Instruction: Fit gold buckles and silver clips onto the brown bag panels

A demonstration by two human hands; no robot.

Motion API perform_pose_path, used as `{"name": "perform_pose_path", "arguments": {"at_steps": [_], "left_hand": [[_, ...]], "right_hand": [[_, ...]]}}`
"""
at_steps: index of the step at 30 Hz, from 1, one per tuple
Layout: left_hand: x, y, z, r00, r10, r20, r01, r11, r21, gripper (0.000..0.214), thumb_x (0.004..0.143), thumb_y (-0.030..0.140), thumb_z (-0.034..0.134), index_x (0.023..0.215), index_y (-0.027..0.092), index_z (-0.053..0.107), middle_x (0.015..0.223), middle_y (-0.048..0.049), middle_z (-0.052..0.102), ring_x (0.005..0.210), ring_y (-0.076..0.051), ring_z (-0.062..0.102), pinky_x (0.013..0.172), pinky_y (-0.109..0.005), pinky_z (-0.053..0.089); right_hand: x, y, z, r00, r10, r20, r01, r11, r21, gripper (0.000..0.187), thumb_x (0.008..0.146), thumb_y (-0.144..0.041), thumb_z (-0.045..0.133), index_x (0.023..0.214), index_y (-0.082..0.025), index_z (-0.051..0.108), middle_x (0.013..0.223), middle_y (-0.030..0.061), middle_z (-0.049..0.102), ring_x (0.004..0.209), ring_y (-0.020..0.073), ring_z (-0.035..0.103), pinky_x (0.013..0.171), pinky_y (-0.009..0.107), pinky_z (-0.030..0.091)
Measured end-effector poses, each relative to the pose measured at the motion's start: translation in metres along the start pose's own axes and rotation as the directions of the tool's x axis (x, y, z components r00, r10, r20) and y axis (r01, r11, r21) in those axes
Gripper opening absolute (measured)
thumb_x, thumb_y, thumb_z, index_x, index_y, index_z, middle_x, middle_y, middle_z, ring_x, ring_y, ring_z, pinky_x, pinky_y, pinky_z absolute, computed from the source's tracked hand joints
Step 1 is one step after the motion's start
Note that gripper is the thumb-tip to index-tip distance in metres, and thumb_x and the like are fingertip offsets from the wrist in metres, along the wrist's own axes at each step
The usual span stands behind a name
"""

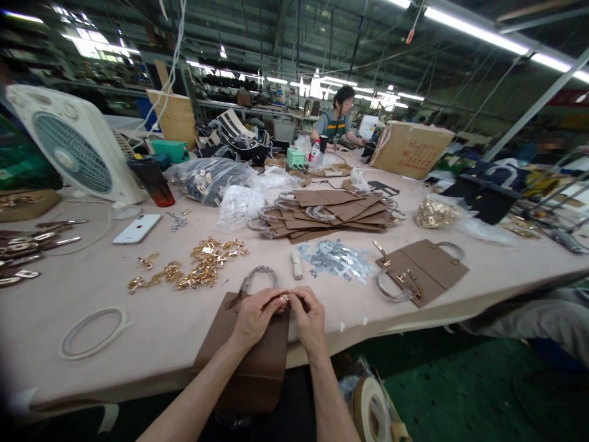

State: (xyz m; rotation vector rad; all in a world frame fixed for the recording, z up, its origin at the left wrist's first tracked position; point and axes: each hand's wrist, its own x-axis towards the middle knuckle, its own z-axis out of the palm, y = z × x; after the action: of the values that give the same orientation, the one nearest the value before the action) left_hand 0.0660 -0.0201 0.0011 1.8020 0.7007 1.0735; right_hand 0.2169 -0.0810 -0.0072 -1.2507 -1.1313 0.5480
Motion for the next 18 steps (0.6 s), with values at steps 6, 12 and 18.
{"name": "perform_pose_path", "arguments": {"at_steps": [6,12,18], "left_hand": [[-0.002,0.000,0.002,0.971,0.240,0.002,-0.235,0.949,0.208,0.022,0.103,0.026,0.060,0.119,0.022,0.074,0.110,-0.0072,0.080,0.097,-0.019,0.077,0.091,-0.031,0.063],[-0.002,-0.001,0.006,0.927,0.375,0.027,-0.368,0.888,0.276,0.025,0.104,0.026,0.057,0.124,0.020,0.072,0.110,-0.0088,0.079,0.101,-0.021,0.076,0.094,-0.034,0.062],[0.005,0.011,-0.001,0.978,0.205,-0.037,-0.198,0.971,0.135,0.021,0.101,0.028,0.064,0.115,0.023,0.078,0.113,-0.0087,0.077,0.106,-0.022,0.073,0.096,-0.035,0.061]], "right_hand": [[-0.002,-0.002,0.001,0.997,0.081,-0.020,-0.080,0.997,0.016,0.023,0.099,-0.042,0.061,0.091,-0.021,0.067,0.087,0.0014,0.064,0.081,0.0173,0.059,0.077,0.028,0.048],[-0.002,0.008,-0.001,0.968,0.244,0.059,-0.251,0.952,0.176,0.032,0.095,-0.052,0.065,0.087,-0.021,0.065,0.076,-0.0009,0.059,0.070,0.0150,0.052,0.065,0.025,0.044],[-0.004,0.007,-0.002,0.976,0.213,0.051,-0.219,0.945,0.242,0.031,0.094,-0.048,0.069,0.113,-0.023,0.071,0.100,0.0041,0.072,0.089,0.0188,0.065,0.083,0.030,0.054]]}}
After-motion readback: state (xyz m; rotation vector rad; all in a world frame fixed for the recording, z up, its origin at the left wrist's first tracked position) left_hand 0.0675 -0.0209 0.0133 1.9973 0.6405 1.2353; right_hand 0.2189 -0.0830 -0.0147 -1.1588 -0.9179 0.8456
